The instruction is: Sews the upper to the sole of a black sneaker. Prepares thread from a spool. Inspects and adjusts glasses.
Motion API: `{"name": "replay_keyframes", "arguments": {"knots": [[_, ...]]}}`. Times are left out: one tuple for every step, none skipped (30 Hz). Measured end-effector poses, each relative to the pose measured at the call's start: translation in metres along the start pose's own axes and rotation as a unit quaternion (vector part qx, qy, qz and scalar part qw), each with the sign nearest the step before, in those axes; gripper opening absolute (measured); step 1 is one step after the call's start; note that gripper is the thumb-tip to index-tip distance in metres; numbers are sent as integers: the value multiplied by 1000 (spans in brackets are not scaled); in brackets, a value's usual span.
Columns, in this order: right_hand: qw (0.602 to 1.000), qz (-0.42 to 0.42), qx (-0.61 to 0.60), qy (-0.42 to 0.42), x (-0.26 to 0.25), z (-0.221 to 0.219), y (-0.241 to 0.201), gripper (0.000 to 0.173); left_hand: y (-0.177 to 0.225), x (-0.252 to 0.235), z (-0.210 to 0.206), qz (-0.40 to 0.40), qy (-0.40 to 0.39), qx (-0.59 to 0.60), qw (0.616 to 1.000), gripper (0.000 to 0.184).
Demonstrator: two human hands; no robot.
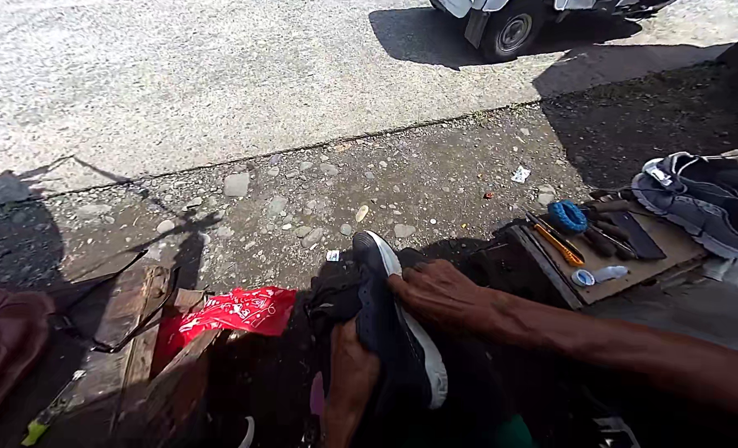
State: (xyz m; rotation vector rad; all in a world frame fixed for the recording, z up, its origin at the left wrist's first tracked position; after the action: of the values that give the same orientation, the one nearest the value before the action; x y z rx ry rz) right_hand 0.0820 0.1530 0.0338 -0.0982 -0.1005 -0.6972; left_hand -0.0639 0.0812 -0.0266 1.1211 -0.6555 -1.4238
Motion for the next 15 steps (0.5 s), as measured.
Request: {"name": "replay_keyframes", "arguments": {"knots": [[1000, 7, 17, 0, -2, 1, -1, 19, 0, -1, 1, 9, -6, 0, 1000, 22], [1000, 16, 27, -6, -3, 1, -1, 20, 0, -1, 2, 21, -12, 2, 1000, 23], [999, 26, 35, -4, -2, -1, 0, 21, 0, -1, 2, 30, -16, 5, 999, 25], [998, 37, 47, 14, -2, -4, 1, 22, 0, -1, 3, 36, -16, 9, 999, 26], [997, 44, 58, 37, -1, -8, 2, 24, -1, 0, 3, 37, -12, 13, 999, 26], [995, 45, 65, 60, 1, -10, 4, 28, -3, 1, 2, 33, -7, 18, 999, 26], [994, 39, 70, 74, 2, -11, 7, 31, -3, 1, 2, 27, -3, 26, 999, 25], [994, 28, 72, 80, 2, -11, 9, 33, -3, 0, 1, 22, 2, 33, 999, 25], [994, 18, 74, 83, 4, -12, 10, 35, -3, 0, 0, 24, 5, 40, 999, 25], [993, 6, 77, 88, 6, -13, 10, 36, -2, 0, -1, 30, 8, 45, 998, 26], [992, -4, 79, 99, 7, -14, 12, 38, -2, 0, -1, 34, 12, 50, 998, 26], [990, -12, 82, 115, 9, -14, 13, 39, -3, 0, -1, 38, 16, 52, 998, 26], [988, -21, 85, 128, 12, -13, 14, 39, -3, 1, -1, 43, 19, 54, 997, 27], [987, -32, 84, 135, 15, -11, 16, 39, -4, 2, -2, 45, 23, 54, 997, 27], [986, -42, 80, 138, 19, -8, 18, 38, -4, 2, -2, 44, 28, 50, 997, 28]]}}
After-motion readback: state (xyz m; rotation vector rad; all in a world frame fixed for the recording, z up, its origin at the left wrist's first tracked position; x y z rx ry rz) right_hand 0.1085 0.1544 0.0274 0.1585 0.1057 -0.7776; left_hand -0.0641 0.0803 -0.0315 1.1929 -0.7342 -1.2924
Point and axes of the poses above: each hand's wrist, its own x-axis away from the middle knuckle, its own z-axis out of the back of the hand, y = z × x, the point moved 5 cm from there along -x, towards the middle knuckle, and after that the axes turned 10 degrees about x, right-handed, at the moved point
